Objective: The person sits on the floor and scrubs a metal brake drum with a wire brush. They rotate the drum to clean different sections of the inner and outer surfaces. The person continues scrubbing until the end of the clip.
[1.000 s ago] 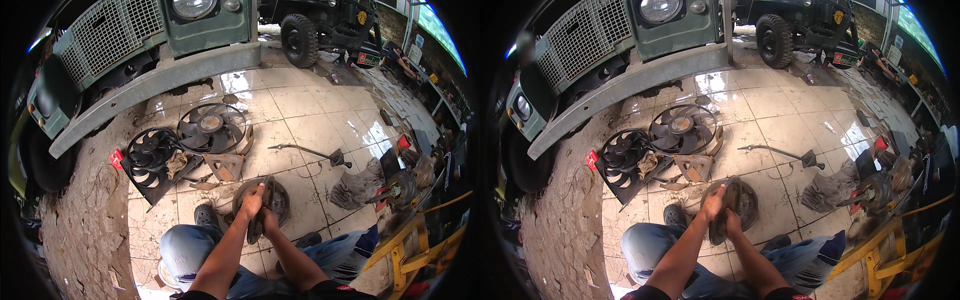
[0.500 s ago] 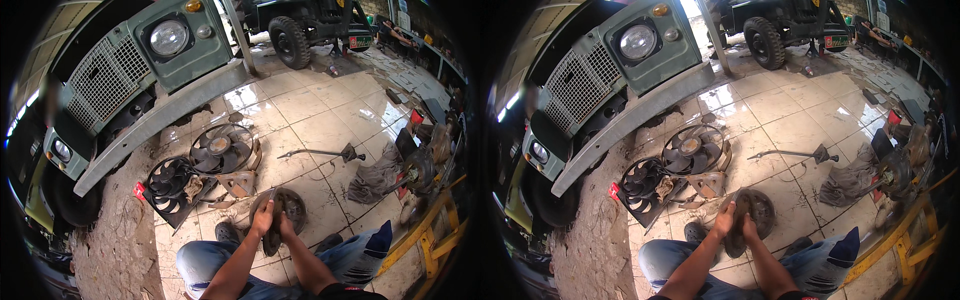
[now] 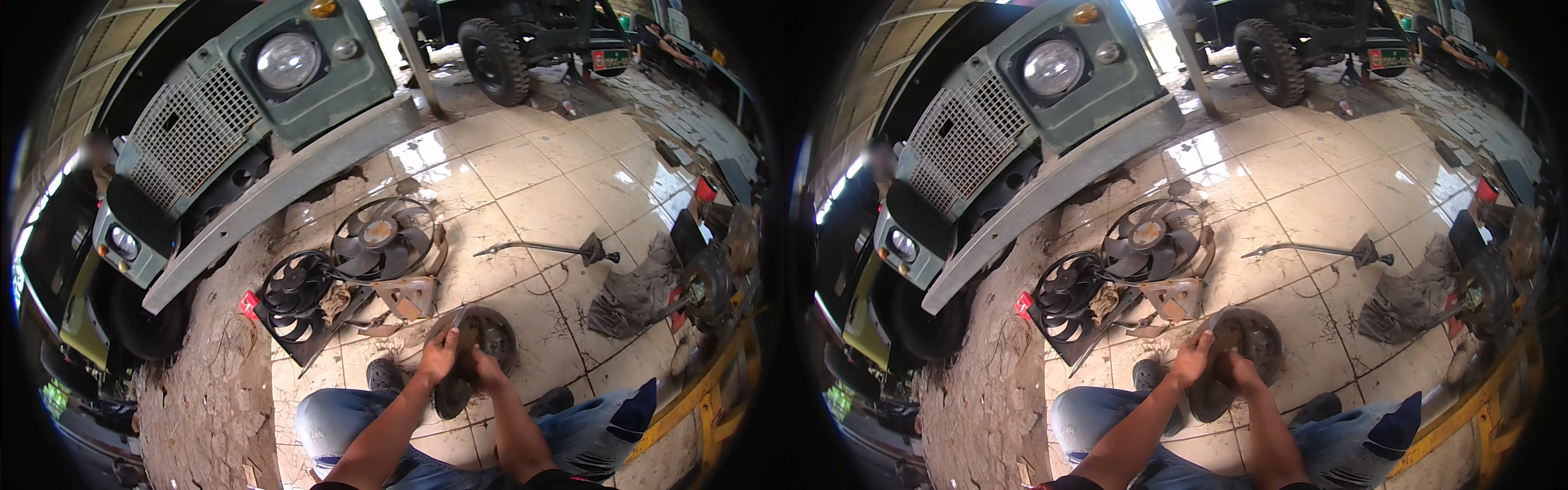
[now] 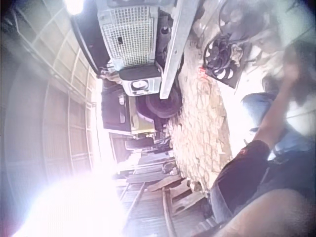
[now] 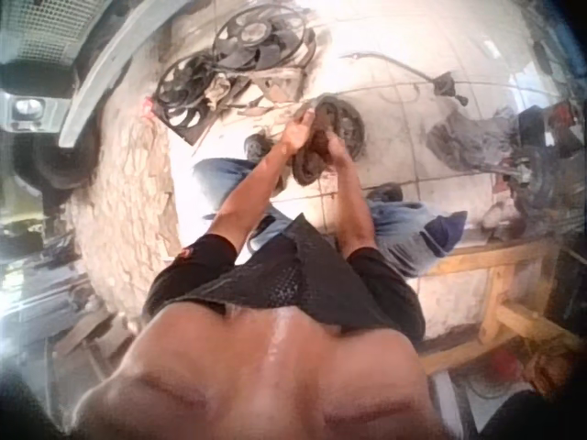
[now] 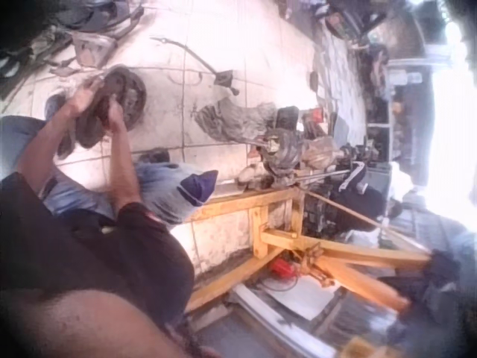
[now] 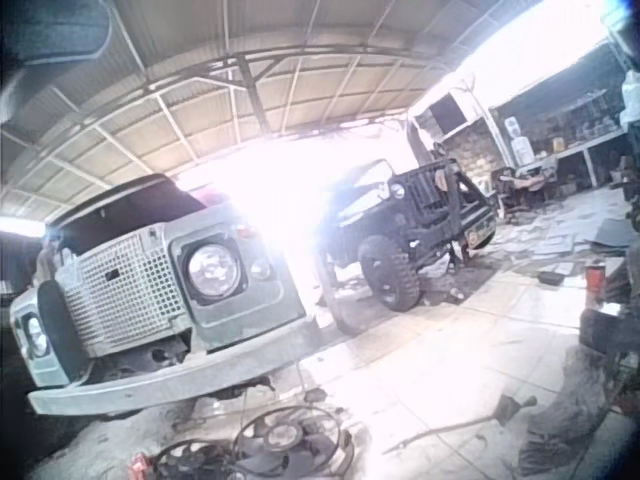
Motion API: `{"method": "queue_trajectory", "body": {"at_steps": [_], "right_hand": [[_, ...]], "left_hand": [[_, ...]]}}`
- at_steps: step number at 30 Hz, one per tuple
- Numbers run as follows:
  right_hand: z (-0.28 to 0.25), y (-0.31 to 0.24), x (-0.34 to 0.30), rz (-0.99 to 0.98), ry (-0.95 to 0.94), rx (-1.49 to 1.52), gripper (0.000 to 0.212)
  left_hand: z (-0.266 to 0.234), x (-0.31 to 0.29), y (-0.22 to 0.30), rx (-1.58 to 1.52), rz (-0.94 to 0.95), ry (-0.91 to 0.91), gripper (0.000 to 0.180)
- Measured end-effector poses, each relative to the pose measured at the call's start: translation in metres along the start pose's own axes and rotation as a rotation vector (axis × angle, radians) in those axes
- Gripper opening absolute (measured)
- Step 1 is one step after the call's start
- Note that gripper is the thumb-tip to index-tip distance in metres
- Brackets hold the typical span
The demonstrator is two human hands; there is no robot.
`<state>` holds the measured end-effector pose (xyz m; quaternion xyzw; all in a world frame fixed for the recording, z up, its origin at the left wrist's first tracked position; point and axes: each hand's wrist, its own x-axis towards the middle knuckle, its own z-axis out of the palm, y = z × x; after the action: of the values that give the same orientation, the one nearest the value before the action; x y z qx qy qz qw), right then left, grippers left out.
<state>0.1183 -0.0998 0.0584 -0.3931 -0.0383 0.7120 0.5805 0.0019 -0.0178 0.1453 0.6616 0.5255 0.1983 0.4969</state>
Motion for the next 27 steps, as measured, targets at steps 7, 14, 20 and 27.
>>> {"method": "queue_trajectory", "body": {"at_steps": [7,14,20,27], "right_hand": [[-0.007,0.008,-0.003,-0.150,0.020,-0.055,0.058],[0.015,0.004,-0.025,-0.112,-0.058,-0.032,0.063],[0.024,0.016,-0.026,-0.307,-0.202,0.128,0.064],[0.035,0.003,-0.019,-0.320,-0.044,-0.598,0.062]], "left_hand": [[0.000,-0.014,0.042,0.085,0.082,-0.133,0.063],[0.007,-0.012,0.024,-0.032,0.051,-0.053,0.059],[0.015,-0.018,0.029,-0.053,0.103,-0.115,0.056],[0.002,-0.020,0.024,-0.076,0.116,-0.130,0.054]]}}
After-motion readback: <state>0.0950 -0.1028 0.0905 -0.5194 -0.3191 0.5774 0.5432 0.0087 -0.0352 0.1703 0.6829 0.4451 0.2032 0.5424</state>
